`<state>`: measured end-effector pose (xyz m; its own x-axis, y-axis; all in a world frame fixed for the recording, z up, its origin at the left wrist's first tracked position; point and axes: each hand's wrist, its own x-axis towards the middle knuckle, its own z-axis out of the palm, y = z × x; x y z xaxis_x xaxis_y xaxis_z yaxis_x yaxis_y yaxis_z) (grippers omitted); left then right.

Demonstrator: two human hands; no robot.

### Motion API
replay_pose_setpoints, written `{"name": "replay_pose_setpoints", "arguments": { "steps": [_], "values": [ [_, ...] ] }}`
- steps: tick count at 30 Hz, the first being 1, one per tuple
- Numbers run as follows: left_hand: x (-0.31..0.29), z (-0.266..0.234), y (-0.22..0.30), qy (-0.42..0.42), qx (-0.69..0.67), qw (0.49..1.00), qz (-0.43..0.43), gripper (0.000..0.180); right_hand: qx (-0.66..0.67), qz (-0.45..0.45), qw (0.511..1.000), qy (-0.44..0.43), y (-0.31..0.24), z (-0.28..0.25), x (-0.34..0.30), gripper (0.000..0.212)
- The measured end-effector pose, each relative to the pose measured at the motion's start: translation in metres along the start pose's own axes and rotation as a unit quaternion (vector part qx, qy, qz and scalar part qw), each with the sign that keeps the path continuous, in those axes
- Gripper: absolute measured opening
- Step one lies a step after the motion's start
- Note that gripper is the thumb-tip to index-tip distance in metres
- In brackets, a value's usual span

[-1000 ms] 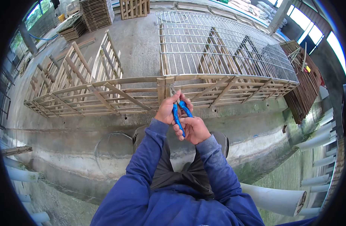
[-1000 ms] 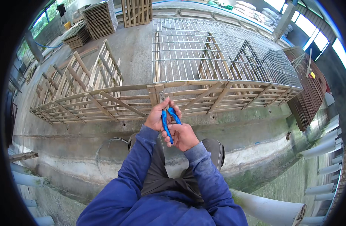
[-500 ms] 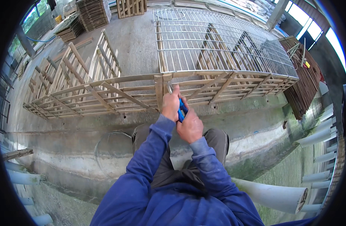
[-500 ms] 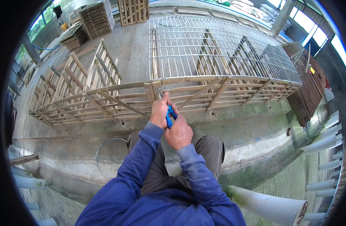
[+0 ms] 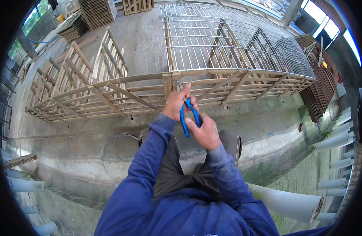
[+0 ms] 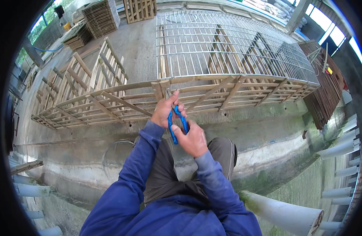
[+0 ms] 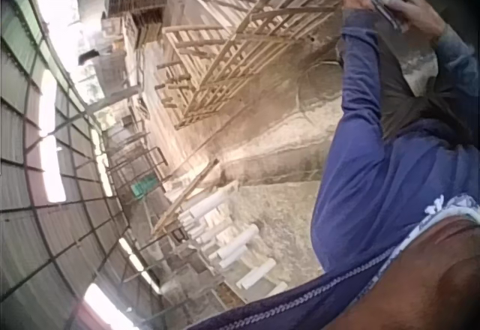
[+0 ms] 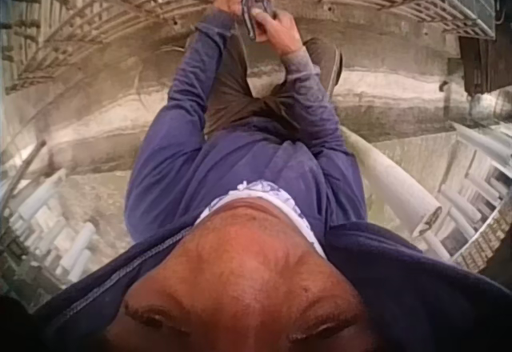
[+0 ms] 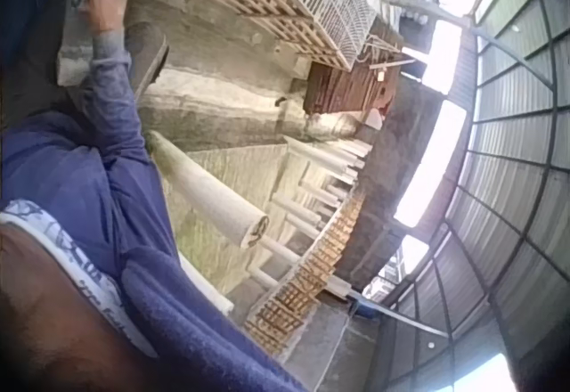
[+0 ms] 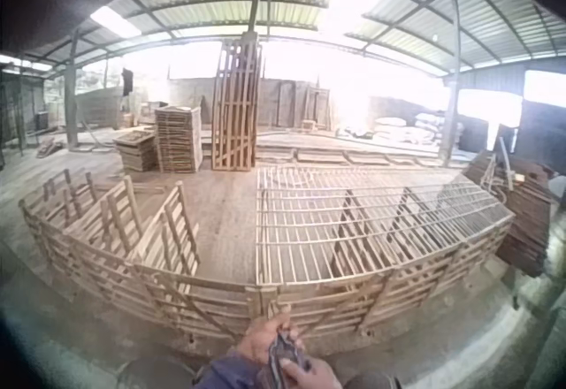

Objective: Assembling wooden and wire mesh cages for agricultural use by tying mesh with wire.

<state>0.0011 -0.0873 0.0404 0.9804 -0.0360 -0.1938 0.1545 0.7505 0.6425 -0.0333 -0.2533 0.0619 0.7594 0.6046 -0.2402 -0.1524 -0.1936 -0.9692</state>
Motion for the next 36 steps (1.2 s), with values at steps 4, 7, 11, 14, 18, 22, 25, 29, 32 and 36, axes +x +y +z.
{"name": "replay_pose_setpoints", "arguments": {
  "steps": [4,7,11,14,18,22,25,29,32,36],
  "values": [
    [0.001,0.019,-0.013,0.110,0.006,0.993,0.046,0.041,-0.473,-0.175,0.812,0.292,-0.005,0.031,-0.009,0.064],
    [0.009,0.029,-0.018,0.187,0.009,0.979,0.083,0.041,-0.572,-0.170,0.681,0.425,0.004,0.037,0.024,0.057],
    [0.003,0.023,-0.020,0.219,0.121,0.961,0.120,0.037,-0.529,-0.081,0.777,0.332,0.012,0.032,0.035,0.039],
    [-0.009,0.026,-0.022,0.220,0.175,0.950,0.137,0.035,-0.404,-0.099,0.880,0.230,0.009,0.015,0.032,0.033],
    [-0.023,0.015,-0.021,0.192,0.183,0.958,0.108,0.032,-0.150,0.008,0.988,0.032,0.000,0.009,0.030,0.030],
    [-0.011,0.011,-0.022,0.163,0.155,0.967,0.116,0.031,-0.123,-0.020,0.992,0.017,0.007,-0.002,0.042,0.030],
    [-0.008,0.012,-0.025,0.155,0.120,0.972,0.126,0.030,-0.189,-0.089,0.978,0.002,0.000,-0.012,0.041,0.045],
    [-0.004,0.010,-0.022,0.151,0.115,0.973,0.134,0.031,-0.166,-0.165,0.972,0.018,-0.002,-0.010,0.045,0.031],
    [-0.003,0.007,-0.024,0.165,0.131,0.969,0.131,0.031,-0.172,-0.169,0.970,0.012,0.003,-0.009,0.048,0.031],
    [-0.029,0.020,-0.017,0.244,0.342,0.893,0.161,0.032,-0.195,-0.103,0.975,0.011,0.009,-0.007,0.047,0.027]
  ]
}}
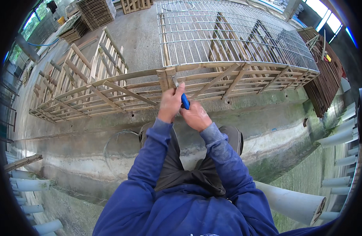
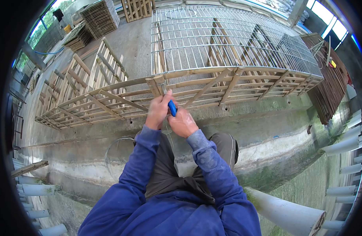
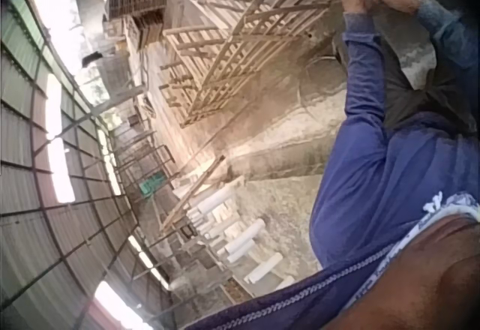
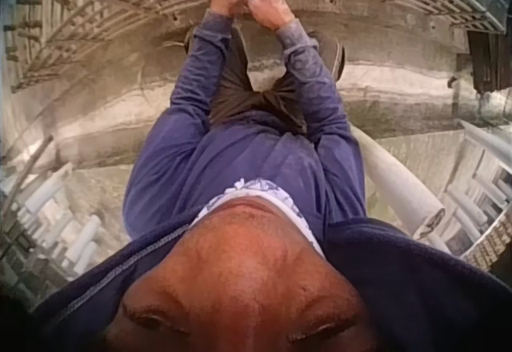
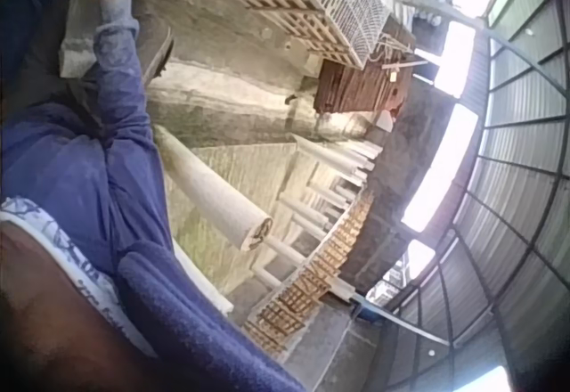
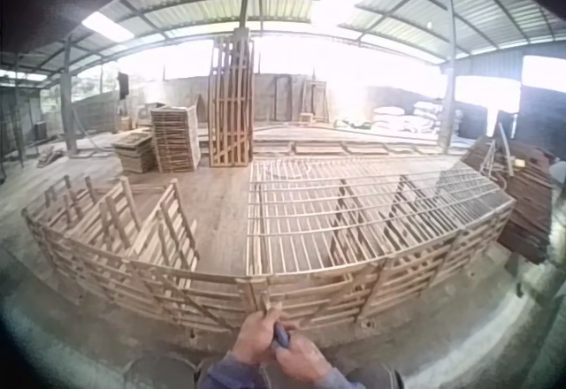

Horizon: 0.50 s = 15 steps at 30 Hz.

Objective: Assembling wooden and wire mesh cages for agricultural use by tying mesh with wire.

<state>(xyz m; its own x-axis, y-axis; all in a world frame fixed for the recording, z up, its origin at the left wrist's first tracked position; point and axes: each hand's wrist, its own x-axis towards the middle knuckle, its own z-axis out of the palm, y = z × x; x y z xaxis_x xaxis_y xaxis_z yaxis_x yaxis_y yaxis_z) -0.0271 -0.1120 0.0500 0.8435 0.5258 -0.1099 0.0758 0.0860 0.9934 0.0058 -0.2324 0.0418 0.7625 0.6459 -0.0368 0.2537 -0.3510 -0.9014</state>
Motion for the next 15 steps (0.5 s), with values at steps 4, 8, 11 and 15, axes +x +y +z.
{"name": "replay_pose_setpoints", "arguments": {
  "steps": [4,8,11,15],
  "values": [
    [0.005,-0.017,0.055,0.184,0.315,0.829,0.424,0.039,-0.277,-0.170,0.944,-0.058,0.009,0.004,-0.002,0.017],
    [0.076,-0.021,0.079,0.016,0.631,0.629,0.453,0.057,-0.250,-0.184,0.950,-0.043,-0.011,0.004,-0.006,0.015],
    [0.097,-0.018,0.077,-0.027,0.658,0.615,0.433,0.060,-0.130,-0.109,0.984,-0.045,-0.034,-0.013,-0.009,0.021],
    [0.096,-0.021,0.068,-0.025,0.639,0.638,0.429,0.060,0.002,0.127,0.990,-0.055,-0.062,-0.013,-0.017,0.021]
  ]
}}
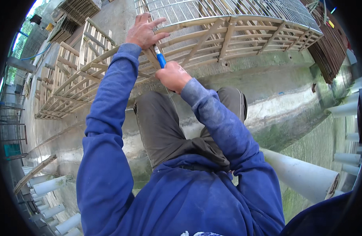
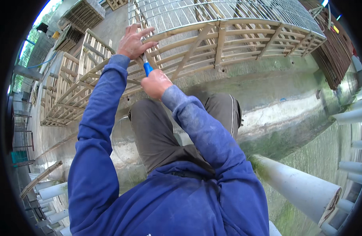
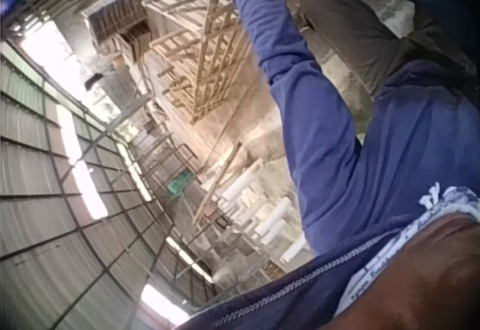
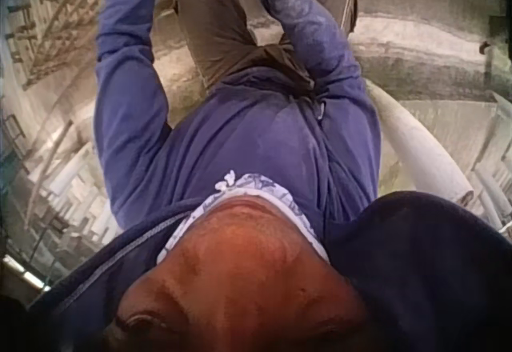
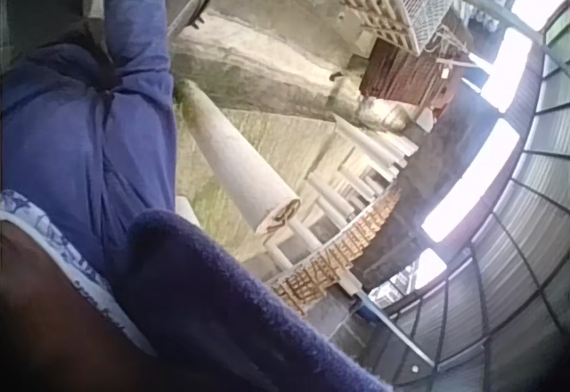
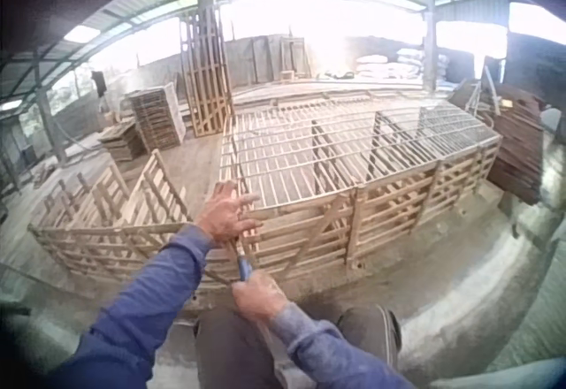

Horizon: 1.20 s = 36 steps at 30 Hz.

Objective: Assembling wooden and wire mesh cages for agricultural use by tying mesh with wire.

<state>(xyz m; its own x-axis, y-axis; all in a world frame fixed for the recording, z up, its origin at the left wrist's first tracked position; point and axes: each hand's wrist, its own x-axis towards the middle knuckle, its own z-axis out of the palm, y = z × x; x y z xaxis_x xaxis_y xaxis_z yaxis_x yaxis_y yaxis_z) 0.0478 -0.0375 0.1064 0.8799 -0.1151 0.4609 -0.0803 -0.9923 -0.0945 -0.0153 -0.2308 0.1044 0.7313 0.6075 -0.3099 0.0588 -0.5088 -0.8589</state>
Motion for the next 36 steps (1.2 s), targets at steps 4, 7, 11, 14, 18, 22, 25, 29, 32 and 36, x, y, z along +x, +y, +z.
{"name": "replay_pose_setpoints", "arguments": {
  "steps": [4,7,11,14,18,22,25,29,32,36],
  "values": [
    [-0.004,-0.001,0.003,-0.002,0.048,0.999,-0.014,0.061,-0.012,-0.043,0.999,0.017,0.010,0.012,0.001,0.029],
    [0.004,0.000,0.005,-0.003,0.056,0.998,-0.013,0.062,-0.169,-0.202,0.964,0.038,0.026,0.012,0.009,0.024],
    [0.000,0.002,0.003,0.010,0.053,0.999,-0.006,0.061,-0.107,-0.122,0.985,0.053,0.033,0.023,0.014,0.020],
    [0.000,0.002,0.000,0.003,0.060,0.998,-0.011,0.061,-0.287,-0.250,0.924,0.028,0.029,0.020,0.012,0.020],
    [-0.002,0.001,0.002,-0.002,0.065,0.998,-0.015,0.062,-0.215,-0.204,0.955,0.028,0.028,0.021,0.006,0.022],
    [0.000,0.000,0.004,-0.014,0.065,0.998,-0.020,0.063,-0.220,-0.208,0.953,0.022,0.025,0.016,0.003,0.023],
    [0.009,0.002,0.007,-0.008,0.055,0.998,-0.009,0.064,-0.189,-0.209,0.956,0.080,0.049,0.027,0.023,0.020],
    [0.001,-0.007,-0.001,0.008,0.048,0.999,-0.014,0.063,-0.018,-0.107,0.994,-0.013,0.022,0.014,-0.005,0.022],
    [-0.011,-0.012,0.010,0.011,-0.008,1.000,-0.014,0.061,0.550,0.018,0.812,-0.195,0.045,0.028,0.011,0.014],
    [-0.057,-0.018,0.029,0.363,-0.334,0.855,-0.158,0.036,0.708,0.074,0.626,-0.319,0.048,0.020,0.010,0.025]
  ]
}}
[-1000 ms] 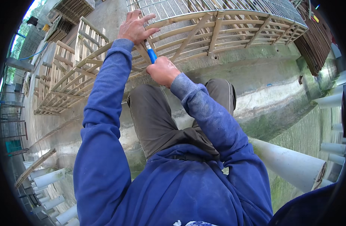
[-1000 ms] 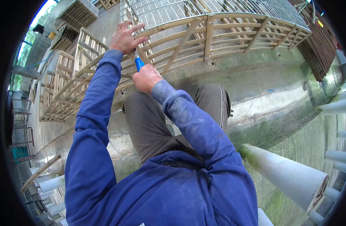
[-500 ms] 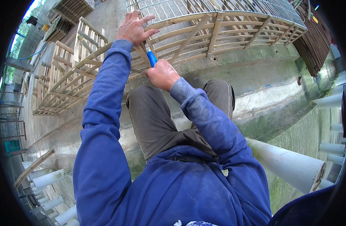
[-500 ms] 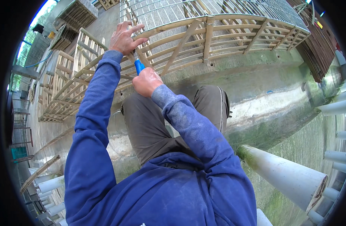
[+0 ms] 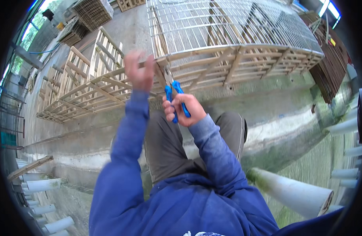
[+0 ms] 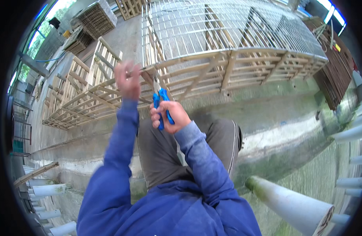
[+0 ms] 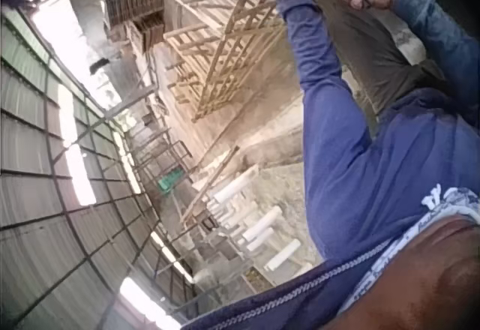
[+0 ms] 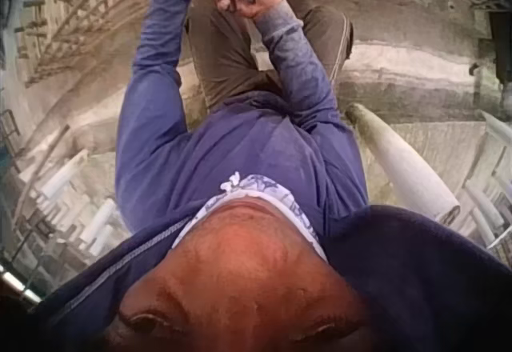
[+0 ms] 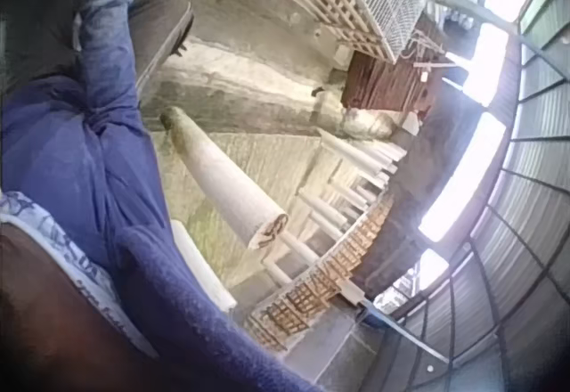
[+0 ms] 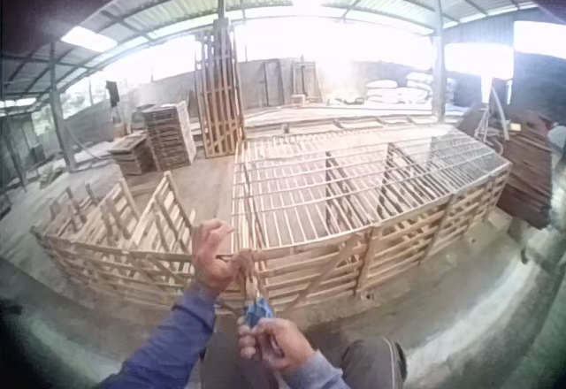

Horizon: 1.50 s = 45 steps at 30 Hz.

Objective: Assembling wooden and wire mesh cages for agricultural use by tying mesh with wire.

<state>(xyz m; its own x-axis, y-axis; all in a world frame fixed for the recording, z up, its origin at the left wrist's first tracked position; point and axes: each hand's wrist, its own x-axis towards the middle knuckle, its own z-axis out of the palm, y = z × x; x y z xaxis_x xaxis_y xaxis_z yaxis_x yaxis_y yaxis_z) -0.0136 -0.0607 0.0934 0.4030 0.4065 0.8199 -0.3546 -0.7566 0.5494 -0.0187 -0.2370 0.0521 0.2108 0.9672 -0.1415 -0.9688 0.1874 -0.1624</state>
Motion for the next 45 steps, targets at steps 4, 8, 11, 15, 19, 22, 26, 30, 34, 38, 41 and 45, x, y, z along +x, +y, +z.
{"name": "replay_pose_setpoints", "arguments": {
  "steps": [4,8,11,15,19,22,26,30,34,38,41,45],
  "values": [
    [-0.069,-0.024,-0.016,-0.344,-0.495,0.520,-0.605,0.038,-0.024,-0.010,1.000,-0.012,-0.002,0.005,0.000,0.024],
    [-0.056,0.018,0.011,-0.198,-0.550,0.538,-0.607,0.036,-0.152,-0.006,0.987,0.049,-0.011,0.010,-0.009,0.028],
    [-0.067,0.022,-0.006,-0.202,-0.607,0.499,-0.585,0.033,-0.346,-0.030,0.916,0.202,-0.007,0.029,-0.009,0.030],
    [-0.064,0.023,0.000,-0.198,-0.580,0.528,-0.588,0.032,-0.663,-0.078,0.660,0.345,-0.009,0.030,-0.025,0.051],
    [-0.067,0.029,0.006,-0.153,-0.512,0.607,-0.589,0.032,-0.868,-0.147,0.305,0.364,0.029,0.058,-0.035,0.056],
    [-0.072,0.042,0.020,-0.109,-0.493,0.635,-0.585,0.033,-0.886,-0.181,0.202,0.376,0.035,0.043,-0.022,0.055],
    [-0.070,0.055,0.021,-0.029,-0.371,0.726,-0.578,0.040,-0.837,-0.179,0.206,0.474,0.020,0.010,-0.003,0.044],
    [-0.063,0.019,0.025,-0.084,-0.374,0.690,-0.613,0.040,-0.705,-0.103,0.614,0.340,0.004,0.017,-0.016,0.023],
    [-0.062,0.026,-0.001,-0.206,-0.596,0.498,-0.595,0.037,-0.180,-0.037,0.969,0.163,0.000,0.020,-0.022,0.021],
    [-0.065,0.035,-0.006,-0.177,-0.632,0.506,-0.560,0.041,-0.540,-0.021,0.783,0.309,-0.009,0.039,-0.025,0.031],
    [-0.060,0.039,-0.005,-0.160,-0.529,0.579,-0.599,0.041,-0.776,-0.089,0.506,0.365,0.012,0.040,-0.034,0.042],
    [-0.056,0.049,0.007,-0.108,-0.489,0.604,-0.620,0.040,-0.850,-0.253,0.114,0.447,0.040,0.017,-0.005,0.060]
  ]
}}
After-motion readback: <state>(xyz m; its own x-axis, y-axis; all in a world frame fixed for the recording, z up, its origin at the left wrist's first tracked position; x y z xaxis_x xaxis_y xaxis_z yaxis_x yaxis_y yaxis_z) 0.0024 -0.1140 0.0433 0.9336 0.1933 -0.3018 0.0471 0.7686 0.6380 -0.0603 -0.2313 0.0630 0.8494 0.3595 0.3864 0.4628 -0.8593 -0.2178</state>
